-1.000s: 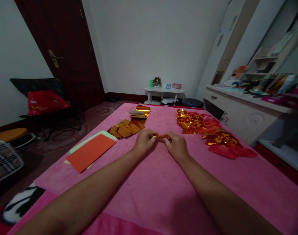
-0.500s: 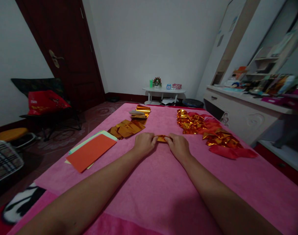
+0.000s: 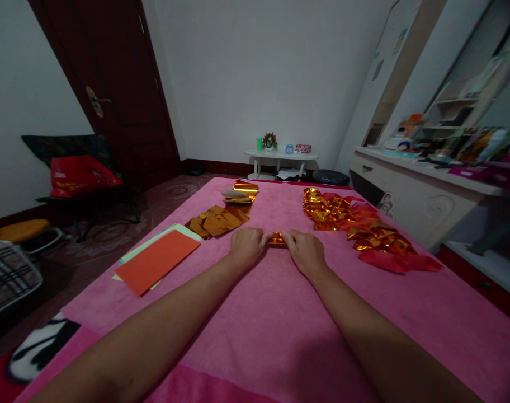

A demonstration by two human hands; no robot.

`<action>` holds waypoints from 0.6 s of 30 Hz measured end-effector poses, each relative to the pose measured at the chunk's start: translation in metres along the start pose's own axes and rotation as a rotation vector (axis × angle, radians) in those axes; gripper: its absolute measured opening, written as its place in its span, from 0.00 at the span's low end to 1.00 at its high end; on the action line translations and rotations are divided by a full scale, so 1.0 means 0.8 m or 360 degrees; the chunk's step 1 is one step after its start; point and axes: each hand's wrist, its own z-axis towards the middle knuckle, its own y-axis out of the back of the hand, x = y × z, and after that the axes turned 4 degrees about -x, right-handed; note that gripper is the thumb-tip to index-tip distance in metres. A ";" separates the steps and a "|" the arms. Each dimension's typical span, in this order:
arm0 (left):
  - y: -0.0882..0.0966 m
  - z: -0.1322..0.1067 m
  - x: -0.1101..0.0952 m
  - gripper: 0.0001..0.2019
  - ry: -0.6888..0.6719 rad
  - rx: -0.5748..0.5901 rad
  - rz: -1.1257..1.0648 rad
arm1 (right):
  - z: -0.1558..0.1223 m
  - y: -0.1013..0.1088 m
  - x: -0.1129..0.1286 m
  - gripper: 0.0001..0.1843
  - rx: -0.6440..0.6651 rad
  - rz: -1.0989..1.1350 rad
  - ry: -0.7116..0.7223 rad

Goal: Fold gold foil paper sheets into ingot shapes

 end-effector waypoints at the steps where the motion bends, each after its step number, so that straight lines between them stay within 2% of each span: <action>1: 0.000 0.000 -0.001 0.30 -0.0015 -0.0006 -0.0014 | 0.000 0.001 0.001 0.27 0.0009 -0.0012 -0.0017; 6: -0.003 -0.003 -0.007 0.30 -0.0089 -0.0050 -0.0114 | 0.001 0.000 0.006 0.29 0.0054 -0.0109 -0.0046; 11: -0.005 -0.003 -0.007 0.32 -0.0020 -0.0055 -0.0243 | -0.002 0.000 0.007 0.28 0.0055 -0.0143 -0.0045; 18: -0.012 0.001 -0.007 0.29 0.0087 -0.0112 -0.0479 | -0.002 0.009 0.018 0.28 0.0094 -0.0161 -0.0124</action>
